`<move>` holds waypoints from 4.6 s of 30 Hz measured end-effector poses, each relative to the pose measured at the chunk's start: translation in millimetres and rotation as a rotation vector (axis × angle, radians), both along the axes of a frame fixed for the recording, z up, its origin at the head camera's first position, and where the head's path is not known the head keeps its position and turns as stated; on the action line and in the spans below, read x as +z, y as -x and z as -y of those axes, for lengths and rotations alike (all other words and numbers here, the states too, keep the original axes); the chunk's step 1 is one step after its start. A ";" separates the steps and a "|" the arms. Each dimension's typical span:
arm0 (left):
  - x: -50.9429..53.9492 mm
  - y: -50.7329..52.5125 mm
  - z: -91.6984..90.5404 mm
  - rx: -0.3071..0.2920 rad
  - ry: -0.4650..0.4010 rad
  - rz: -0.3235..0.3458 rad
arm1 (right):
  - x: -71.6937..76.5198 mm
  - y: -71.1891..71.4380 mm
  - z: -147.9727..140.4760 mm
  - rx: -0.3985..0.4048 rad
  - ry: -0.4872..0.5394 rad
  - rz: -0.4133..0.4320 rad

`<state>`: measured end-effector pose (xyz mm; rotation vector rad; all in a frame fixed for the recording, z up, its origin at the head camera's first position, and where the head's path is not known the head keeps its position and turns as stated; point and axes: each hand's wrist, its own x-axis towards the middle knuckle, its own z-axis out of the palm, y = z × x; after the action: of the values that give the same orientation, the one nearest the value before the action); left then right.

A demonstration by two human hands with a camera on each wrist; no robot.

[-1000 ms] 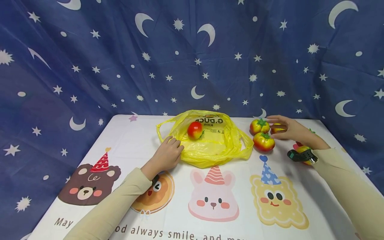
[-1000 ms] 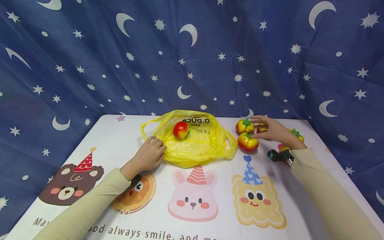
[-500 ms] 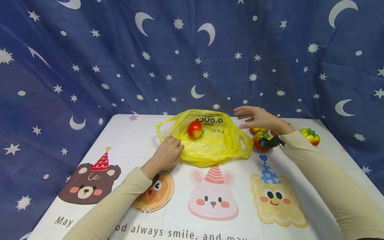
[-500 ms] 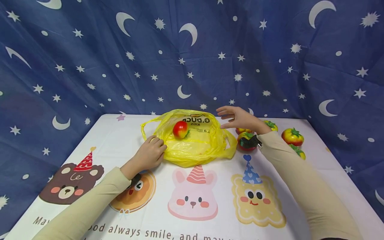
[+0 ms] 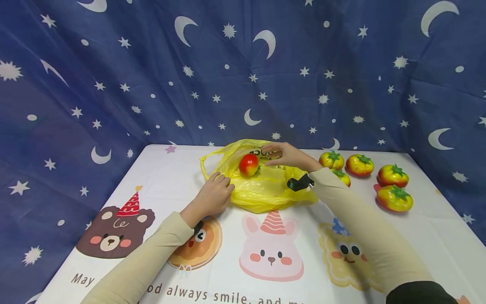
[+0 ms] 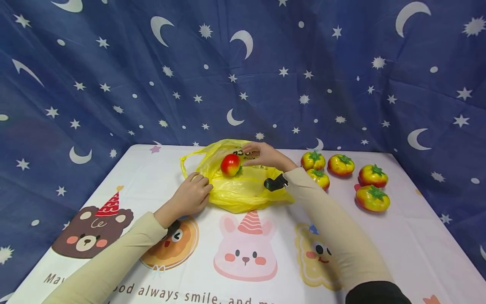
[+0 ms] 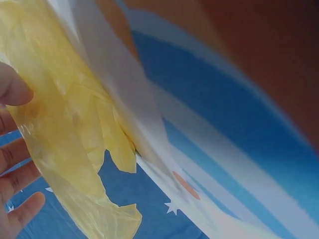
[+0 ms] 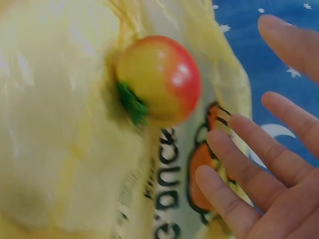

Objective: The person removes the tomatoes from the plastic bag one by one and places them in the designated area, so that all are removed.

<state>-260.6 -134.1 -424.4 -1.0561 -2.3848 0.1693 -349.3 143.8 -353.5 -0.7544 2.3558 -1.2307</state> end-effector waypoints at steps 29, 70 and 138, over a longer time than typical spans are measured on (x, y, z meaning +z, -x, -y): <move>1.2 -2.3 -0.9 0.011 -0.001 0.012 | -62.1 24.3 33.0 -0.132 0.046 0.097; 3.0 -2.0 -0.6 0.010 0.011 0.017 | -65.5 23.8 40.4 -0.135 0.059 0.035; 2.7 -3.3 -1.0 0.003 0.002 0.014 | -60.4 23.0 25.2 -0.203 0.051 -0.194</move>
<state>-257.4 -133.1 -421.7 -1.0584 -2.3997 0.1661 -372.3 118.6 -413.9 -0.6920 2.6219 -1.3598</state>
